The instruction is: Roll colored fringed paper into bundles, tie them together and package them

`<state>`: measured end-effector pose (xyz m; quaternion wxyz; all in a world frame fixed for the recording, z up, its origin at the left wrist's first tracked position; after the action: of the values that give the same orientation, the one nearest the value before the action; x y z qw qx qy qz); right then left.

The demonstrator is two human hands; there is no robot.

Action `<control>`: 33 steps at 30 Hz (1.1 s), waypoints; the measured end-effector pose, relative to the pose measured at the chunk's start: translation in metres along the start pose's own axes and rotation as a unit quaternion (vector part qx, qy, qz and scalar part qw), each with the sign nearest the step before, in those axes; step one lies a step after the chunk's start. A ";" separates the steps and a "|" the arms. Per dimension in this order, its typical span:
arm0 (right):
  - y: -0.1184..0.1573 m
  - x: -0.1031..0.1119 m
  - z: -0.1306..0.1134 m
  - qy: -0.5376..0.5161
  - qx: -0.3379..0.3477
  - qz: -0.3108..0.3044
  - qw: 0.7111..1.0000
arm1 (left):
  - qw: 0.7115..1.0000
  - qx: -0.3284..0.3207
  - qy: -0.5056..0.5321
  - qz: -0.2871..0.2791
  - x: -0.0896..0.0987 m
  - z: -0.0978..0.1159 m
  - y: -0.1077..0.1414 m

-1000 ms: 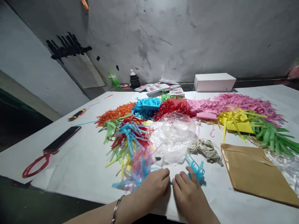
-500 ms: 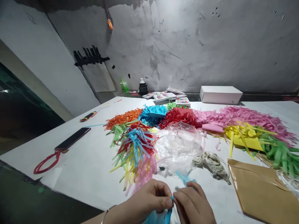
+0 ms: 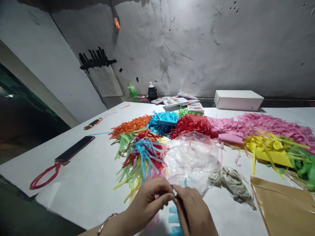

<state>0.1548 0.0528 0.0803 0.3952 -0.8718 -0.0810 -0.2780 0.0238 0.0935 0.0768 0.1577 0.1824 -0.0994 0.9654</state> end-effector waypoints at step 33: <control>-0.084 -0.040 0.110 -0.101 -0.222 -0.024 0.969 | 0.953 0.181 0.241 -0.023 0.030 -0.068 -0.110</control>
<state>0.1381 0.1931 0.0538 0.1745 -0.9590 -0.0773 -0.2094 0.0127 0.2207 0.0414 0.1633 -0.0278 0.1222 0.9786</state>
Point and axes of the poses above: each hand's wrist, its own y-axis away from the middle knuckle, its own x-axis out of the back of the hand, z = x × y, the point moved 8 cm from there along -y, towards the middle knuckle, and after that the axes turned 7 degrees about -y, right-handed, at the moved point
